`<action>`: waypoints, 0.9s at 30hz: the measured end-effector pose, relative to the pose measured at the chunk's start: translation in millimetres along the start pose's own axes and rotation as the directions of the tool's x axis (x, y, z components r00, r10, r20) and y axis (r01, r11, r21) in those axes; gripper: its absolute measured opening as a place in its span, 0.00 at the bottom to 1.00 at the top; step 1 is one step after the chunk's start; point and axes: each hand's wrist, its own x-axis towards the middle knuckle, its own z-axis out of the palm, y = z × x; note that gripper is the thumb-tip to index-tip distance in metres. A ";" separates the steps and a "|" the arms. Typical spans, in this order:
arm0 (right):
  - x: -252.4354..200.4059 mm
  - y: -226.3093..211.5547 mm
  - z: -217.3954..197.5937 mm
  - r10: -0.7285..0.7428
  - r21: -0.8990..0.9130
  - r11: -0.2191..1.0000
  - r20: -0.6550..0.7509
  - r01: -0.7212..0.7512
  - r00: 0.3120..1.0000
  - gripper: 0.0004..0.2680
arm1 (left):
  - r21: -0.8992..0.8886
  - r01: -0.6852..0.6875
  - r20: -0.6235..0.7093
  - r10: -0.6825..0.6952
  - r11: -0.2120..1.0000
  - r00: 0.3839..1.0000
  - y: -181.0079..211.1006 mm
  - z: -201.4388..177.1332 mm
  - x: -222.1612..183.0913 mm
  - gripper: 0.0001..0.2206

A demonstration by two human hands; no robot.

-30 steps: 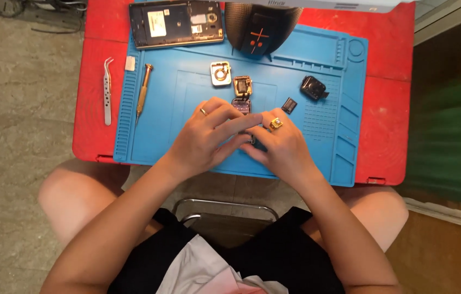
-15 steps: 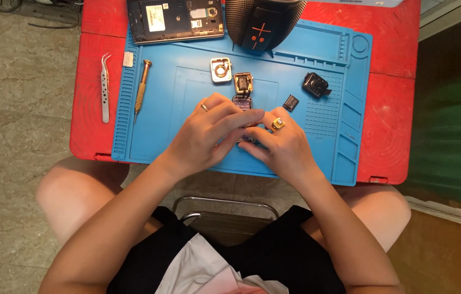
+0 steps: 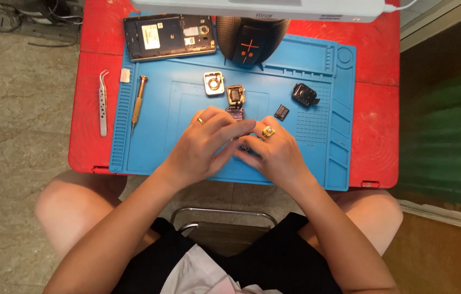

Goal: Repairing or assembling a smartwatch by handling and fitting small internal components on a specialized work mat.

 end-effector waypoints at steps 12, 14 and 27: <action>-3.5 3.0 3.2 -0.014 -0.023 1.000 -0.002 0.014 1.000 0.07 | 0.146 -0.050 0.006 0.049 0.988 0.999 1.8 0.6 0.6 0.19; -1.5 1.2 1.4 -0.010 -0.019 1.000 -0.001 0.010 1.000 0.07 | 0.151 -0.060 0.006 0.060 0.987 0.998 -0.6 1.5 -1.1 0.20; 2.8 -1.7 -3.6 -0.042 -0.021 0.999 -0.022 0.042 0.999 0.07 | -0.020 0.003 0.031 -0.003 1.000 1.000 2.0 -6.0 3.6 0.21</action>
